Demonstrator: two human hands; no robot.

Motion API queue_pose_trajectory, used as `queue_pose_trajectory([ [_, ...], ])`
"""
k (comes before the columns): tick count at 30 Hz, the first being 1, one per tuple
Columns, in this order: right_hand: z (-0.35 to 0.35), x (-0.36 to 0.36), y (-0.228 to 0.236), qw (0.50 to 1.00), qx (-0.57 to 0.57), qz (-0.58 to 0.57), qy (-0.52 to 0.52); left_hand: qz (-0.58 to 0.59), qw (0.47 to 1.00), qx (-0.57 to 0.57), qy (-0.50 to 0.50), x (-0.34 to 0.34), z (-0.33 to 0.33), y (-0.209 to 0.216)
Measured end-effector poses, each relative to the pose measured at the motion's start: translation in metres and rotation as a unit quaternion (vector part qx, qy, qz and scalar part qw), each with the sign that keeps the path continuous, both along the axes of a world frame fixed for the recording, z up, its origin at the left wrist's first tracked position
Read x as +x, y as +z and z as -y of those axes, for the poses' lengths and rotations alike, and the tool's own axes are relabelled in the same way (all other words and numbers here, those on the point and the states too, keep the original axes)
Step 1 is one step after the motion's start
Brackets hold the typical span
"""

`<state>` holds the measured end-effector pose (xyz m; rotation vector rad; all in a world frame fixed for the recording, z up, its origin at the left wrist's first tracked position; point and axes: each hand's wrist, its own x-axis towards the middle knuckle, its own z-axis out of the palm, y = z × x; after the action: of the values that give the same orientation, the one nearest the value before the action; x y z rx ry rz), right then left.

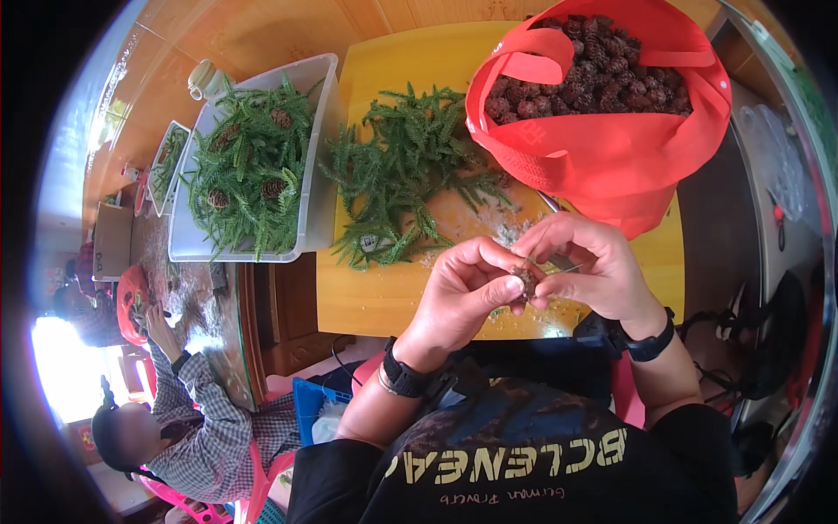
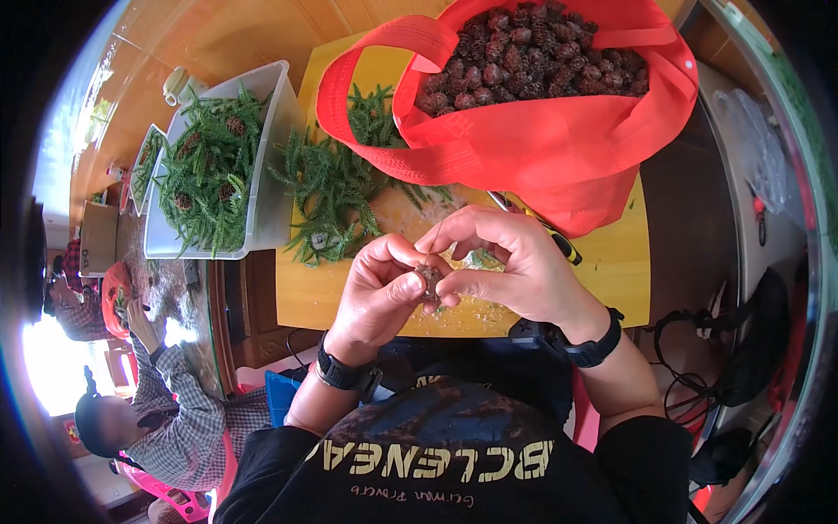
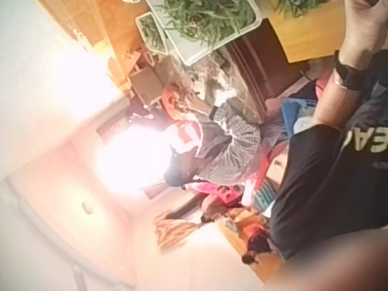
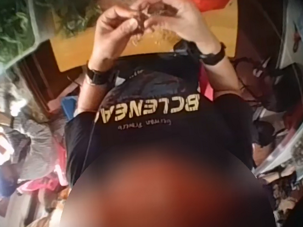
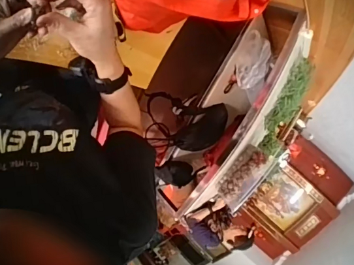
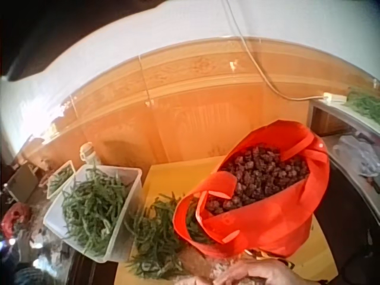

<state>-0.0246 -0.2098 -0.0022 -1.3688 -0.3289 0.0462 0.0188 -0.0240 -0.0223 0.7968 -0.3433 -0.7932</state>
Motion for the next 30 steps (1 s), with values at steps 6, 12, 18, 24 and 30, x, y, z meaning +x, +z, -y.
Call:
queue_pose_trajectory([
  [6, -0.006, -0.007, 0.002, 0.998, 0.031, 0.012, -0.055, -0.003, 0.999, -0.024, 0.029, -0.001, 0.002, 0.002],
  [12, -0.005, -0.009, 0.007, 0.994, -0.057, 0.068, -0.066, 0.0, 0.999, -0.029, 0.035, 0.002, 0.001, 0.001],
  [18, -0.002, -0.008, 0.002, 0.985, -0.098, 0.132, -0.049, -0.003, 0.998, -0.036, 0.046, 0.001, 0.003, 0.002],
  [24, -0.005, -0.008, 0.0, 0.986, -0.098, 0.117, -0.061, -0.024, 0.997, -0.028, 0.062, 0.004, 0.001, -0.001],
  [30, -0.009, -0.008, -0.001, 0.967, -0.153, 0.178, -0.103, -0.016, 0.998, -0.015, 0.059, 0.004, 0.002, 0.003],
])
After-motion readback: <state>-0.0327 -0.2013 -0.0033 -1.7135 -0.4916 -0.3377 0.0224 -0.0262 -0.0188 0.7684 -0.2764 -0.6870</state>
